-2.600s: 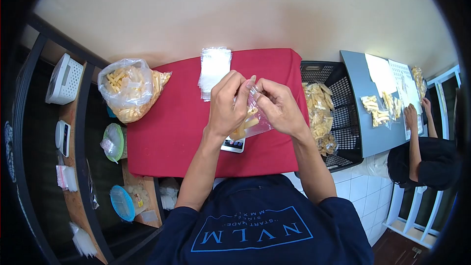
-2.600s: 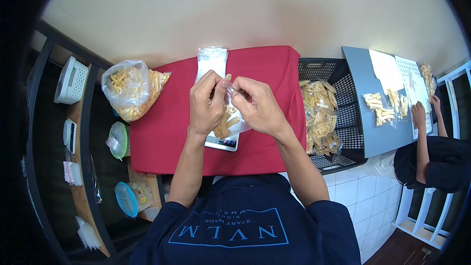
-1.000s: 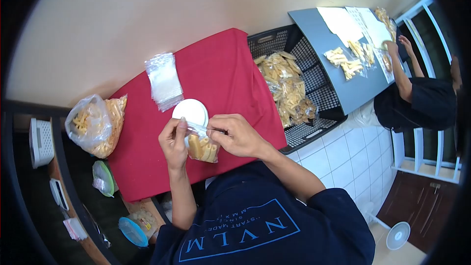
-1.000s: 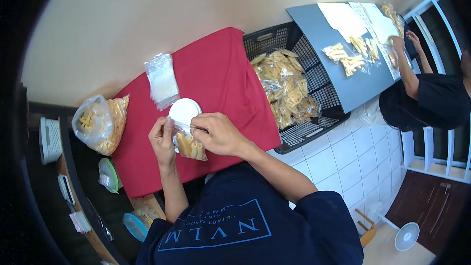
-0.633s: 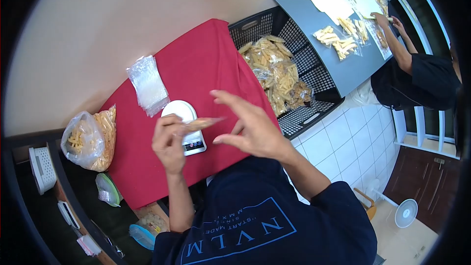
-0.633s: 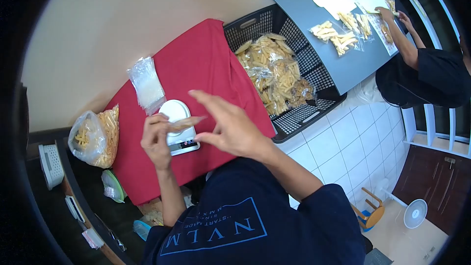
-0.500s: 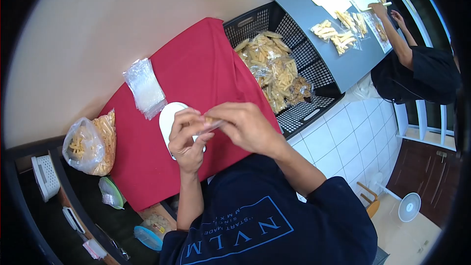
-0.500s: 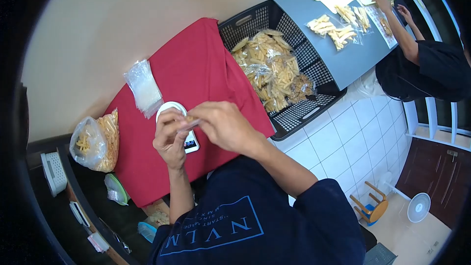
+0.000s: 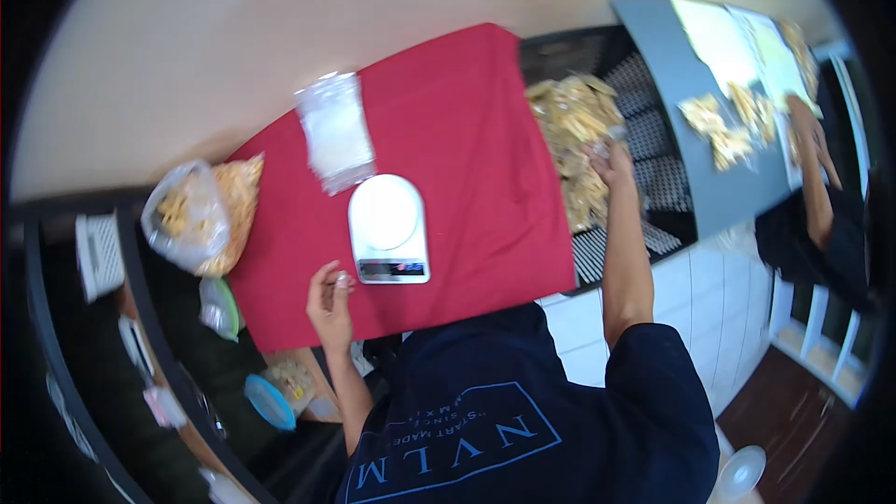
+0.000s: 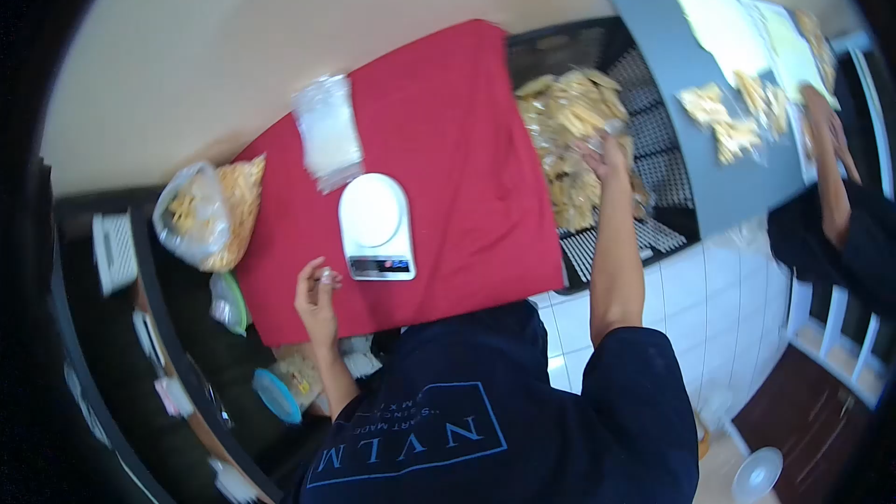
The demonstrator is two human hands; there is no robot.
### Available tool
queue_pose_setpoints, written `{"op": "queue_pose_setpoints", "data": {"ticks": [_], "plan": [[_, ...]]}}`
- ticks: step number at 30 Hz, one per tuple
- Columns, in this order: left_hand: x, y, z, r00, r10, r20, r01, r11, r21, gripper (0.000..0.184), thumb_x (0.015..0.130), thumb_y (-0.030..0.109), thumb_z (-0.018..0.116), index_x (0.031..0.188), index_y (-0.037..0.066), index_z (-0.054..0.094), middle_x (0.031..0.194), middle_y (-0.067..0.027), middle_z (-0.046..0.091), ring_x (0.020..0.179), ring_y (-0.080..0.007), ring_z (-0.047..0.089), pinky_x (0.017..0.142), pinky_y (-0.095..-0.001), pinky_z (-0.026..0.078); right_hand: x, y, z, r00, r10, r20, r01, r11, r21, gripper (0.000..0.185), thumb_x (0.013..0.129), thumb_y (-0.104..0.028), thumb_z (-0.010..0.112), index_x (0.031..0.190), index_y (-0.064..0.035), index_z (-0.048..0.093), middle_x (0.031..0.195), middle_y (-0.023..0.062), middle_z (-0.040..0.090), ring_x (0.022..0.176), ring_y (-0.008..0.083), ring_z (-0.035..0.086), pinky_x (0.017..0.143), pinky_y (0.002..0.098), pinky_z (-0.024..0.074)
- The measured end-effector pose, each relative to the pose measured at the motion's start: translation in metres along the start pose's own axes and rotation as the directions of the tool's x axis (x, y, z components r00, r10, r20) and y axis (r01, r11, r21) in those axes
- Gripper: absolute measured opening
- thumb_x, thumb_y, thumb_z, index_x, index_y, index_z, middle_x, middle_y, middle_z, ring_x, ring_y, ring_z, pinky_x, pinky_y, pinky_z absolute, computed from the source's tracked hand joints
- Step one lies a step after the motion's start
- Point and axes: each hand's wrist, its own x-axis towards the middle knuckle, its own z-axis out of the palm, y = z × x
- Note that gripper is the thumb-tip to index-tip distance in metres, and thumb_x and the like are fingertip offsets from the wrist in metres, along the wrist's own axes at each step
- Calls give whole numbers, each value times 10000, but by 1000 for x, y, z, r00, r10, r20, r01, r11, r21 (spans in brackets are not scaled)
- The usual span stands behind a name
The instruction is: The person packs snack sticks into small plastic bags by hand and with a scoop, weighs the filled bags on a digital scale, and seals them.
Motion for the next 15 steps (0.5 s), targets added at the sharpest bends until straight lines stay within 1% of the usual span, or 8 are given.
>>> {"op": "queue_pose_setpoints", "data": {"ticks": [1,2,4,6,8,11,13,15], "plan": [[-4,-2,1,999,-29,-31,29,1000,-10,248,949,42,569,1188,-26,573,937,-73,627,848,-126,614,773,-259,512,48,17,-17,998,46,47,-54,980,190,320,965,-173,518,1206,32,472,1155,264,597,953,429,667,586,309,601],[-4,-5,2,995,-77,-58,74,996,-45,240,946,48,579,1174,-25,582,928,-70,630,844,-120,612,762,-255,509,69,26,-17,999,48,1,-47,959,278,317,958,-137,524,1205,52,464,1176,294,573,1013,462,633,642,321,615],[8,-11,1,989,-116,-89,107,988,-108,208,940,59,598,1132,-23,605,907,-60,636,825,-106,601,726,-243,494,117,35,-32,980,190,53,-196,924,329,298,955,-104,514,1224,15,466,1216,299,538,1029,455,624,691,356,623],[39,-17,1,990,-65,-126,55,995,-80,147,929,75,623,1040,-21,638,856,-39,640,777,-92,580,679,-233,467,78,32,1,997,82,-12,-75,950,304,310,969,-120,499,1251,1,452,1273,276,504,1044,465,611,755,372,618],[78,-24,-2,989,3,-149,5,998,55,116,904,99,663,908,-16,662,779,-23,638,716,-87,558,652,-236,449,83,31,7,983,164,78,-179,950,255,320,981,-119,468,1284,-22,437,1362,272,423,1089,444,589,816,380,605],[150,-26,7,973,176,-153,-133,958,256,190,844,151,735,772,-8,660,691,-30,630,660,-99,555,646,-264,452,81,36,6,991,133,12,-132,991,-25,482,965,-245,519,1394,-75,380,1423,239,371,1110,386,568,852,412,568],[194,-21,16,990,75,-121,-54,985,164,270,780,220,799,800,-9,657,759,-55,648,700,-121,573,672,-271,471,68,39,-1,995,92,28,-85,977,-194,602,935,-326,568,1446,-98,345,1423,220,386,1090,361,568,832,425,554],[231,-20,27,972,112,-206,-58,967,249,421,702,300,857,897,-9,648,847,-86,659,781,-165,612,726,-298,505,45,36,-5,995,71,69,-48,954,-297,645,929,-330,574,1463,-84,311,1426,218,379,1095,363,572,827,428,564]]}}
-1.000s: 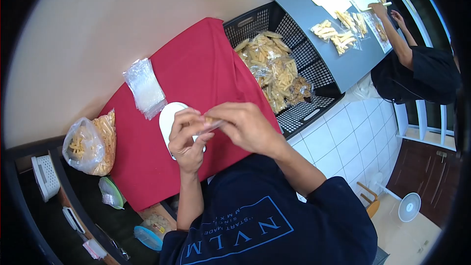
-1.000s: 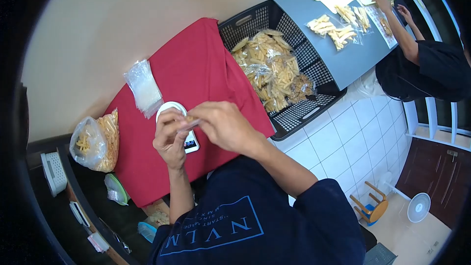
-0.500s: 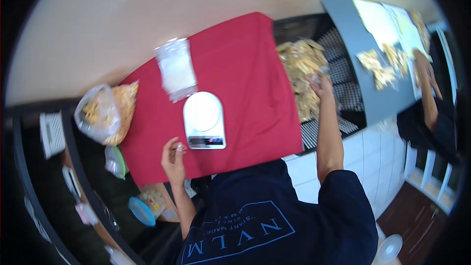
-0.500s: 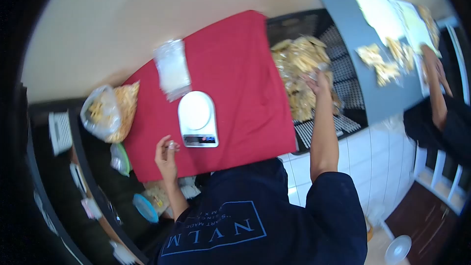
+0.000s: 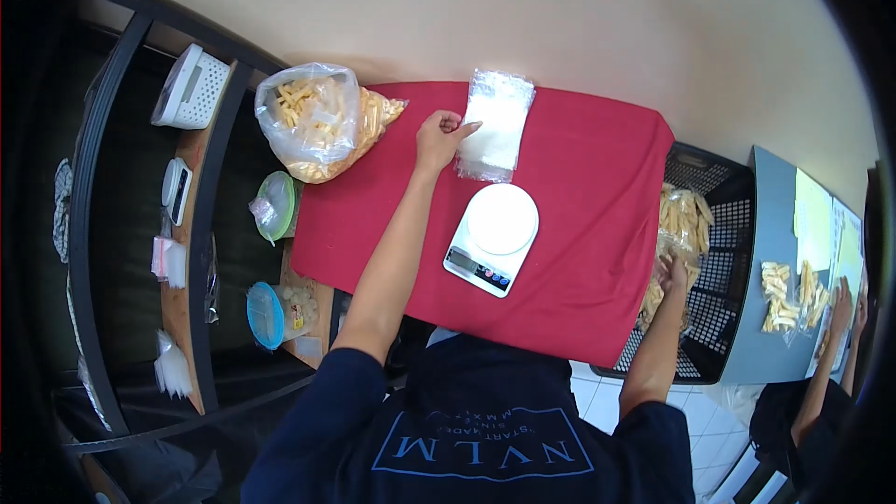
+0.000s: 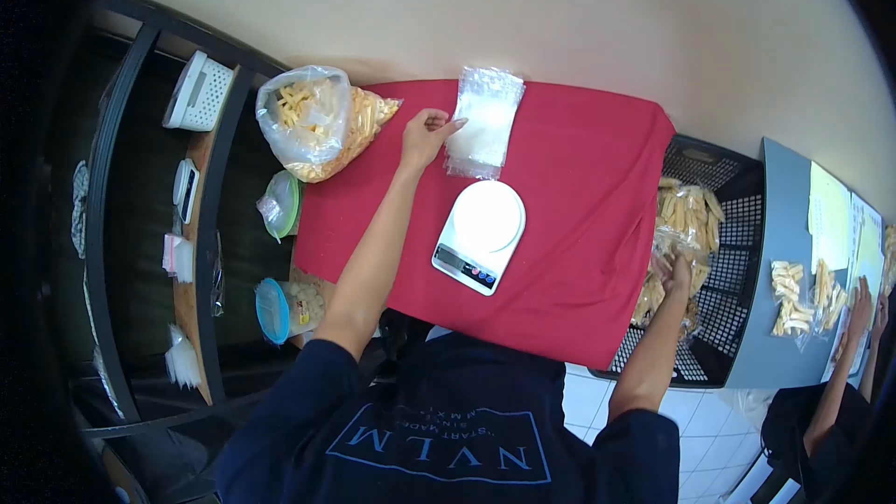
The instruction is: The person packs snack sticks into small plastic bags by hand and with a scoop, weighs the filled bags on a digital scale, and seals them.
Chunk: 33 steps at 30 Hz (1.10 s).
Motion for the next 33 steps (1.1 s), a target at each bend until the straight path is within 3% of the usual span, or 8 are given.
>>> {"op": "queue_pose_setpoints", "data": {"ticks": [6,15,18,21,24,27,29,33], "plan": [[61,-9,28,993,-100,57,91,986,140,635,610,329,910,1056,-6,605,926,-132,666,884,-227,647,785,-361,531,-101,18,-23,992,-125,23,125,992,20,531,930,-338,597,1357,-63,440,1306,162,522,966,320,639,720,349,570],[71,-29,18,994,-82,65,83,996,-11,307,711,228,846,879,11,708,761,-90,708,716,-155,665,690,-307,530,-198,8,-44,969,-239,-57,244,964,106,438,950,-277,572,1343,-98,495,1175,109,636,905,223,646,713,314,532],[52,-10,4,1000,-31,7,30,999,21,205,802,179,752,918,12,727,813,-153,719,755,-233,697,717,-335,532,-213,-19,-23,924,-383,-5,383,924,-5,435,977,-298,541,1339,-62,487,1155,115,640,884,198,658,665,294,545],[42,-1,-4,942,330,-55,-323,941,105,167,855,94,642,975,7,718,929,-216,693,861,-365,681,778,-406,528,-232,-47,22,865,-497,65,501,856,-128,416,976,-242,561,1332,-40,493,1115,118,648,839,155,652,630,244,524],[36,14,-16,906,405,-124,-393,913,107,163,849,71,639,971,-2,718,942,-210,694,872,-362,680,775,-403,529,-265,-74,87,803,-585,111,591,759,-275,404,960,-188,592,1313,-6,514,1067,114,657,804,127,643,616,211,513],[14,50,-43,930,367,-27,-367,930,21,164,842,65,654,969,-20,713,894,-179,707,801,-269,688,723,-343,531,-288,-89,140,688,-660,302,722,582,-375,363,936,-133,620,1260,20,561,1066,114,658,833,133,647,634,220,523],[-3,74,-63,940,338,46,-337,941,-35,166,838,71,665,967,-23,715,873,-163,713,774,-228,685,703,-319,529,-318,-96,186,434,-713,550,900,318,-298,334,891,-66,662,1203,36,602,1063,120,654,869,140,648,649,233,529],[-44,104,-103,867,464,182,-443,885,-145,140,825,90,695,923,-2,736,834,-113,719,749,-162,666,672,-292,519,-384,-108,270,174,-671,721,971,-4,-238,364,797,-37,732,1145,13,642,1052,145,655,880,209,658,692,279,530]]}}
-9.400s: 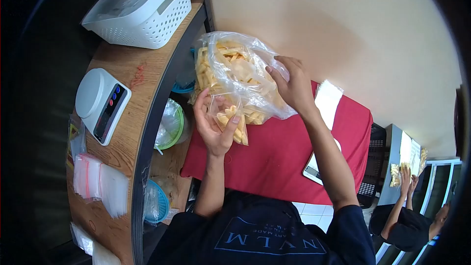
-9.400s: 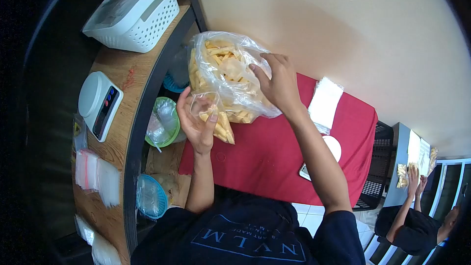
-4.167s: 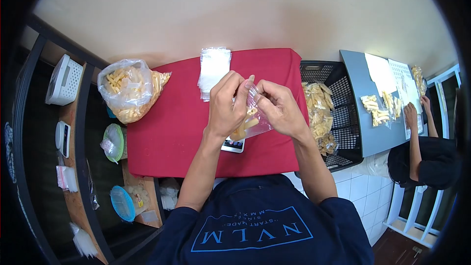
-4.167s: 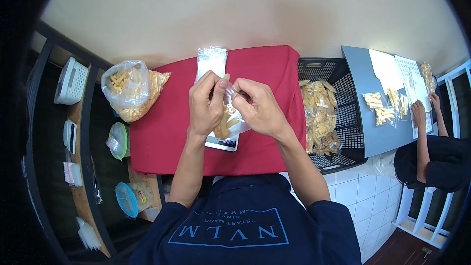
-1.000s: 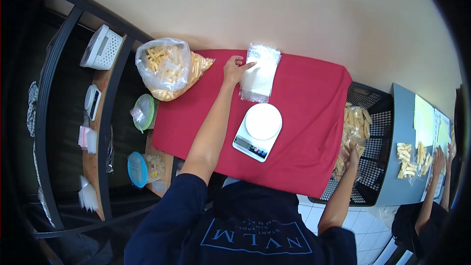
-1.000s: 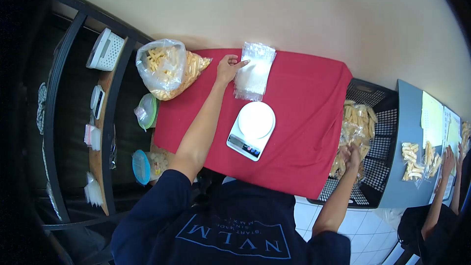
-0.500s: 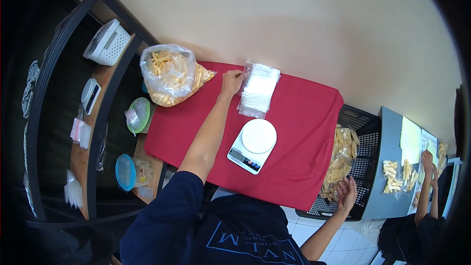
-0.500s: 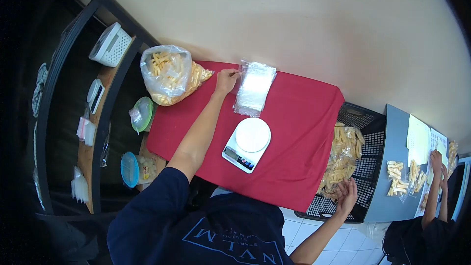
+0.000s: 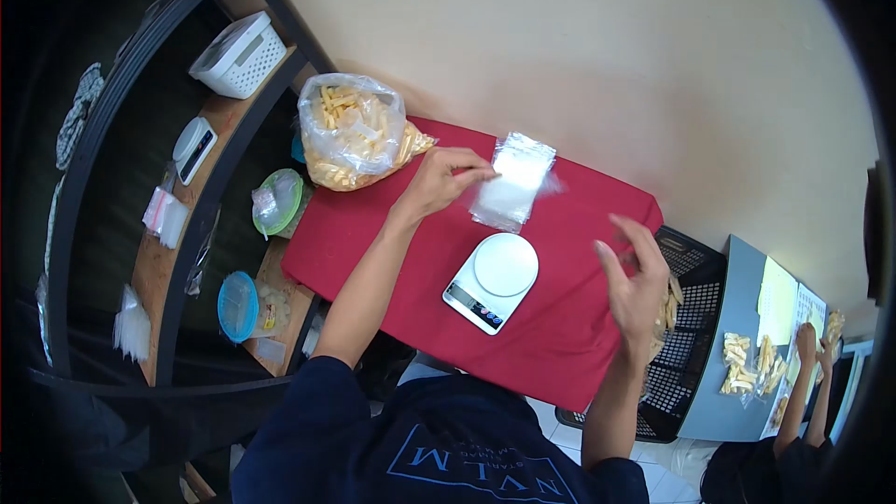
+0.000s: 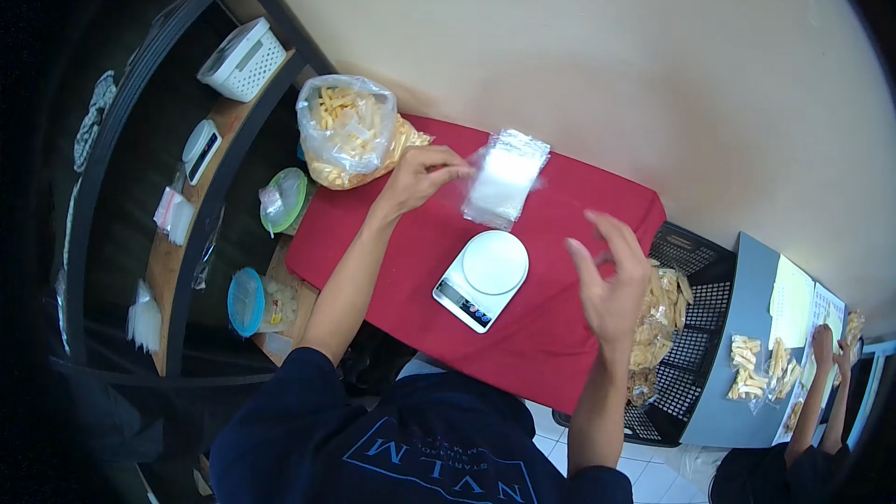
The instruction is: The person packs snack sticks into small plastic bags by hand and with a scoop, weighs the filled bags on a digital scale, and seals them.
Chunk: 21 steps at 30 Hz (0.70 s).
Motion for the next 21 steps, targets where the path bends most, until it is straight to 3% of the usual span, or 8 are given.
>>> {"op": "queue_pose_setpoints", "data": {"ticks": [3,5,11,14,16,17,19,21], "plan": [[-30,28,-15,996,18,87,-10,996,-88,102,811,71,707,880,4,741,820,-103,716,753,-168,672,672,-295,521,22,-28,36,980,-200,-9,200,980,-23,362,760,-53,755,1105,1,659,1036,161,659,841,255,651,702,298,521],[-53,36,-24,989,87,122,-68,985,-157,87,795,54,718,861,0,736,806,-105,711,752,-176,674,674,-298,522,26,-19,56,935,-293,200,284,956,76,320,750,-72,764,1049,4,676,959,162,673,793,270,639,693,307,512],[-115,47,-59,989,-138,51,142,986,-83,104,776,95,752,830,10,728,797,-110,702,756,-222,665,704,-329,515,21,-28,101,779,-202,594,-92,900,427,98,855,-21,658,917,38,704,777,88,689,675,109,627,586,243,462],[-130,57,-67,992,-79,-101,91,988,122,169,742,77,780,878,2,714,814,-101,683,825,-203,647,752,-335,506,21,-42,123,718,-78,691,-244,902,356,83,857,-15,658,881,46,709,673,44,661,598,65,585,545,228,462],[-135,71,-59,798,22,-602,247,899,361,226,722,85,803,883,-3,672,829,-93,650,868,-215,630,793,-346,489,16,-46,144,749,-48,661,-254,901,353,85,852,-27,669,870,47,707,662,63,666,577,72,590,523,232,457],[-142,70,-55,792,21,-610,252,899,358,226,722,85,803,883,-3,672,829,-93,650,868,-215,630,793,-346,489,13,-49,154,782,-12,623,-267,897,352,91,846,-38,680,860,48,706,652,82,671,556,80,596,501,237,451],[-155,66,-49,723,-71,-687,278,940,196,199,748,68,786,843,-1,625,816,-78,615,819,-186,618,758,-317,486,6,-61,173,794,-20,607,-283,873,398,91,838,-34,685,825,56,691,636,81,661,545,79,585,493,234,438],[-163,55,-36,776,-305,-552,203,949,-240,142,859,51,693,797,12,572,771,-23,582,717,-76,535,644,-242,439,-1,-73,189,774,-110,624,-243,857,454,91,832,-28,691,796,54,677,640,79,659,564,76,588,508,231,440]]}}
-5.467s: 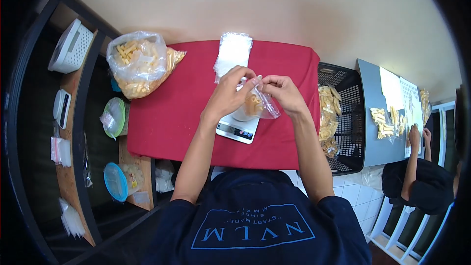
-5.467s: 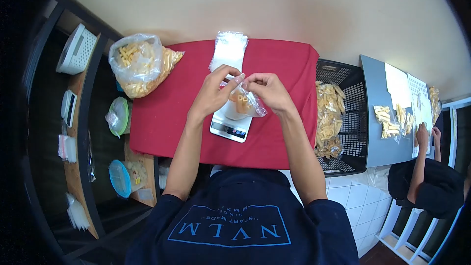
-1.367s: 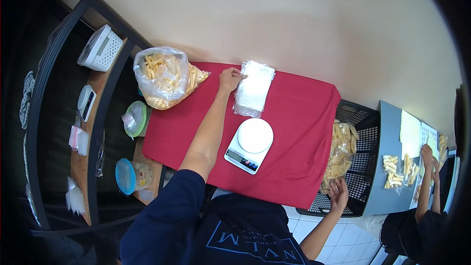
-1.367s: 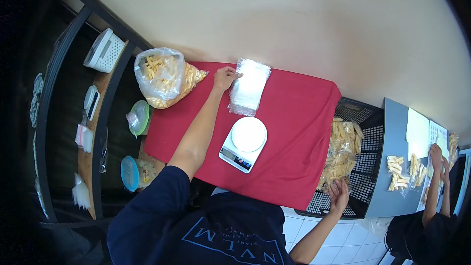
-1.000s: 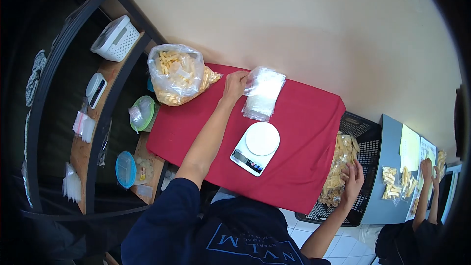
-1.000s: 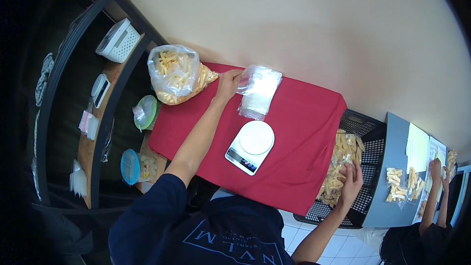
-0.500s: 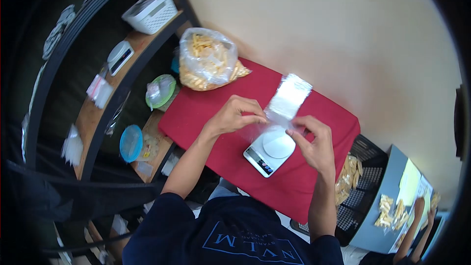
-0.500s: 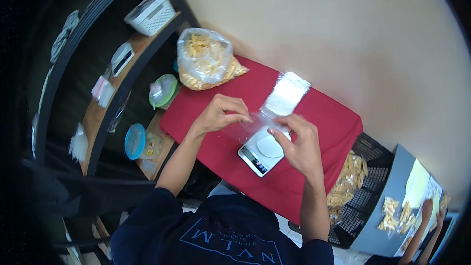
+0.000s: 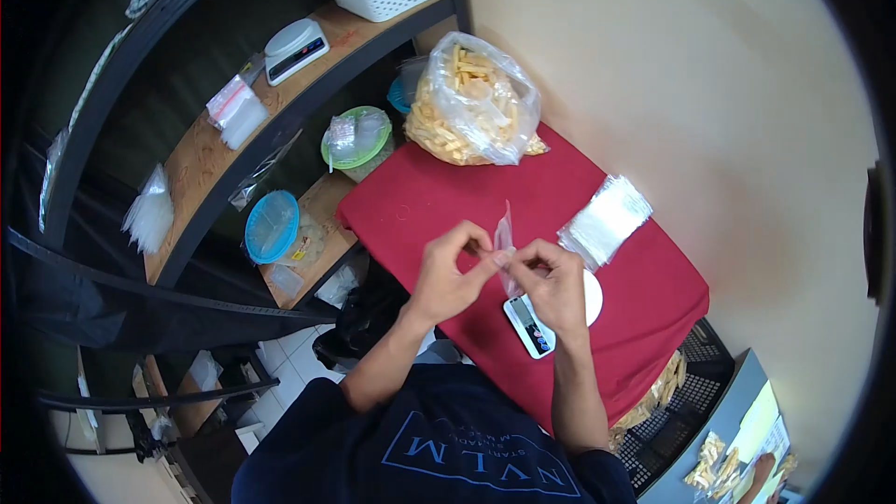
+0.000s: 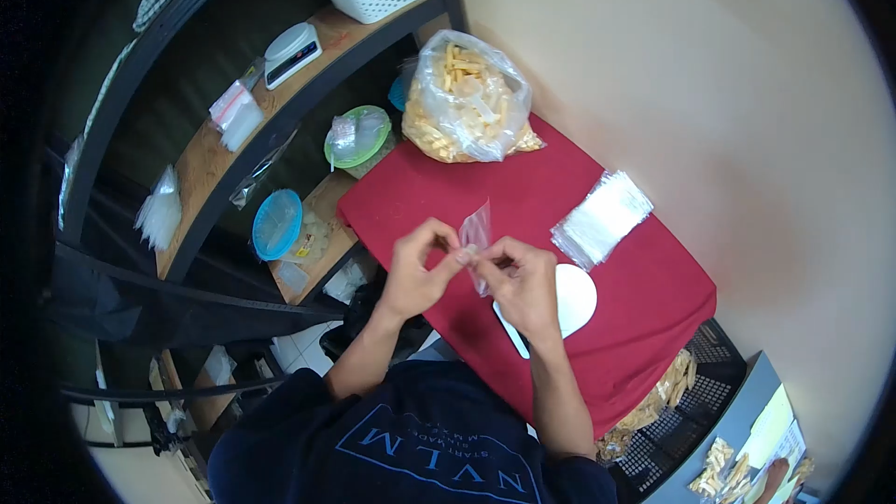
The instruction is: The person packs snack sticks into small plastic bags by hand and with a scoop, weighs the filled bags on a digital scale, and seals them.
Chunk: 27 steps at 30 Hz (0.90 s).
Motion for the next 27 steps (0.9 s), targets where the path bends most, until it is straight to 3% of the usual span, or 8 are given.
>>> {"op": "queue_pose_setpoints", "data": {"ticks": [8,10,12,14,16,22,24,27], "plan": [[-6,-26,-58,981,-192,34,195,977,-91,171,921,71,595,789,-19,536,641,-71,561,614,-67,497,555,-282,420,31,11,40,975,134,178,-176,952,249,138,821,8,715,734,-7,610,631,-18,566,588,32,527,513,203,402],[-7,-16,-78,983,-167,82,166,986,16,138,916,3,557,779,-2,547,711,-16,612,664,-58,550,590,-238,445,44,11,56,987,66,149,-89,984,154,121,811,13,707,743,7,607,630,20,583,562,77,551,512,231,424],[-13,-29,-88,989,-131,74,134,991,-29,138,882,-23,561,752,5,525,675,-15,593,632,-59,534,549,-248,433,49,5,76,980,-198,-4,183,917,-355,94,791,22,689,760,23,601,702,89,613,574,169,577,513,267,443],[-15,-42,-98,945,-321,-67,317,947,-58,164,869,-34,572,728,8,500,651,-19,578,614,-67,526,526,-256,424,50,-5,98,962,-272,20,259,887,-383,68,750,52,653,811,38,627,842,160,644,687,295,634,582,342,505],[-9,-35,-114,927,-314,-207,341,934,110,176,861,-33,577,714,3,488,627,-41,565,587,-83,522,511,-266,417,47,-9,120,850,-399,344,522,729,-443,153,720,77,618,862,39,659,972,195,661,821,351,657,682,403,537],[-11,-10,-138,998,-59,-20,61,993,101,109,835,61,680,813,14,585,744,-92,603,689,-190,584,641,-303,468,76,-2,132,939,-174,296,251,936,-246,316,706,142,512,945,44,695,841,196,673,793,309,679,704,342,528],[-8,-33,-151,931,188,-312,-93,951,296,164,810,110,730,881,28,607,888,-101,601,860,-218,582,717,-313,464,81,-6,123,946,-121,302,206,940,-271,329,719,161,517,977,47,687,810,192,648,752,268,672,668,316,518],[1,-62,-169,812,-152,-564,114,988,-102,198,872,167,703,959,24,599,993,-84,556,982,-157,543,712,-269,450,84,-2,116,949,29,314,-15,999,-46,342,746,161,521,1000,31,710,824,132,660,721,177,634,638,282,495]]}}
